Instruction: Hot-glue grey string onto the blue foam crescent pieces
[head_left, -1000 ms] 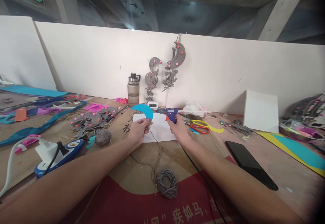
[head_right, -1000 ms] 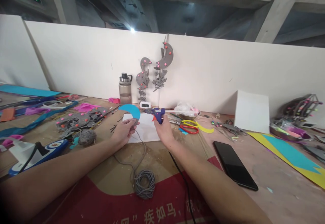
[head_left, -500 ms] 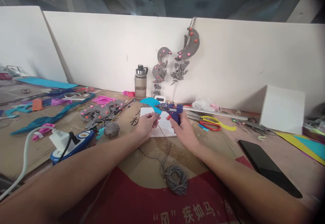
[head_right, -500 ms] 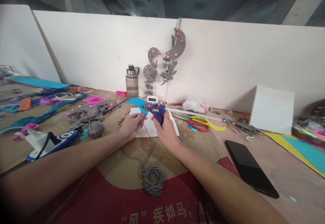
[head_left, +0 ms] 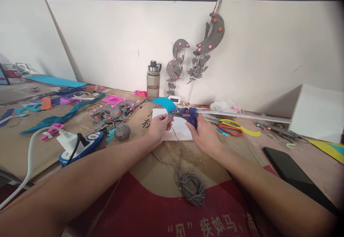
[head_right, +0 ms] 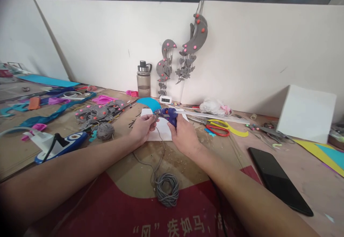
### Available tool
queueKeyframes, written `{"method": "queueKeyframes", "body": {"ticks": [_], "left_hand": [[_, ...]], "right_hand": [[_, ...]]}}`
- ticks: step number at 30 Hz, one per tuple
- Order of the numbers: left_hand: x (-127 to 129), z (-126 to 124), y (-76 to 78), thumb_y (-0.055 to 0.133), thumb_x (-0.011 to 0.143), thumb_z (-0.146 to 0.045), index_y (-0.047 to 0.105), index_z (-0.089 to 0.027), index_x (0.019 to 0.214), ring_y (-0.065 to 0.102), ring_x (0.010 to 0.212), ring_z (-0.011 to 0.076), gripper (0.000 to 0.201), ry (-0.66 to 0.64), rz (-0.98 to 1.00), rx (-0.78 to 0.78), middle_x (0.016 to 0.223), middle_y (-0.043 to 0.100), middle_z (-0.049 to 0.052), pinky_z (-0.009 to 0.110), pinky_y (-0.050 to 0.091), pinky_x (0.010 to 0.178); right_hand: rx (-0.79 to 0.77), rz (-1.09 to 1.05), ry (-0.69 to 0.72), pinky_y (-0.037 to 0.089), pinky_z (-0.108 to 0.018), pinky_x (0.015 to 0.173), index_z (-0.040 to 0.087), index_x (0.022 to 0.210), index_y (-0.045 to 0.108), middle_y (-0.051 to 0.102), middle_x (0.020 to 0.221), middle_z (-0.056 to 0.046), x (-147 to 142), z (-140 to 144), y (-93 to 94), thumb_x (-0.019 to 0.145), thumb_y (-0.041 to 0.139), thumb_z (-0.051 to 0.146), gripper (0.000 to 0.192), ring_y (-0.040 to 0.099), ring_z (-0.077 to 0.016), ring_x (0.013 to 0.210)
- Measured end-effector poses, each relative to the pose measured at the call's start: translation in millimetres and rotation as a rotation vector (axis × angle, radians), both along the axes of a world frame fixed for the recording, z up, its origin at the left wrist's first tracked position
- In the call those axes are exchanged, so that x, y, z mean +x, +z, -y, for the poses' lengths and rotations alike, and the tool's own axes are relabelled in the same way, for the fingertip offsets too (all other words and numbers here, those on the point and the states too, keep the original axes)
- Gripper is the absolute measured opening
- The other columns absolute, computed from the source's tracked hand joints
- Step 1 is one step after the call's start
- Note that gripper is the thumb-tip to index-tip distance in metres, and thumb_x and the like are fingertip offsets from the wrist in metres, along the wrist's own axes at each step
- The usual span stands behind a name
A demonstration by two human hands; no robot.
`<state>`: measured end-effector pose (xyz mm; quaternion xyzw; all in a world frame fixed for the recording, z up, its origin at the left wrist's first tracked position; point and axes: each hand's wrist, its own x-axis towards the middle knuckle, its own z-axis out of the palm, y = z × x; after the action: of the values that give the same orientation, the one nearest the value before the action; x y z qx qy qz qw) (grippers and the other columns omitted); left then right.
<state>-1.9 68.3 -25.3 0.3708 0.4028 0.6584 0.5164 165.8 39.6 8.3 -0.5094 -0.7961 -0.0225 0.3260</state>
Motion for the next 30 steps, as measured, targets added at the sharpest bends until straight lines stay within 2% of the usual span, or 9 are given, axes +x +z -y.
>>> {"method": "queueKeyframes", "body": {"ticks": [4,9,20,30], "left_hand": [[-0.6,-0.1,-0.4,0.071,0.070,-0.029,0.055,-0.012,0.067,0.045,0.049,0.0049,0.023,0.014,0.000,-0.005,0.067,0.059,0.004,0.018,0.028,0.041],[0.0,0.7,0.4,0.070,0.070,-0.026,0.056,-0.012,0.068,0.046,0.049,0.0054,0.020,0.032,-0.010,-0.013,0.068,0.060,0.004,0.019,0.028,0.040],[0.4,-0.8,-2.7,0.067,0.073,-0.024,0.057,-0.012,0.068,0.047,0.048,0.0058,0.016,0.042,-0.074,0.006,0.069,0.060,0.005,0.020,0.029,0.040],[-0.8,-3.1,-3.6,0.068,0.072,-0.024,0.056,-0.013,0.067,0.047,0.047,0.0055,0.017,0.085,-0.071,0.008,0.068,0.060,0.004,0.020,0.029,0.040]], "right_hand": [[-0.002,0.058,-0.046,0.041,-0.035,0.070,0.013,0.116,0.049,0.067,0.094,-0.015,-1.5,3.0,1.2,0.091,0.039,0.040,0.038,0.062,-0.0285,0.082],[0.005,0.113,-0.070,0.041,-0.034,0.070,0.013,0.117,0.049,0.067,0.097,-0.016,-2.5,5.4,1.8,0.092,0.037,0.042,0.040,0.063,-0.0282,0.084],[-0.009,0.122,-0.083,0.041,-0.035,0.070,0.013,0.110,0.051,0.067,0.092,-0.015,-3.7,5.1,0.0,0.092,0.038,0.042,0.036,0.062,-0.0288,0.082],[-0.031,0.159,-0.114,0.041,-0.035,0.071,0.013,0.110,0.052,0.067,0.095,-0.017,-4.2,6.1,1.3,0.092,0.037,0.041,0.037,0.062,-0.0292,0.085]]}}
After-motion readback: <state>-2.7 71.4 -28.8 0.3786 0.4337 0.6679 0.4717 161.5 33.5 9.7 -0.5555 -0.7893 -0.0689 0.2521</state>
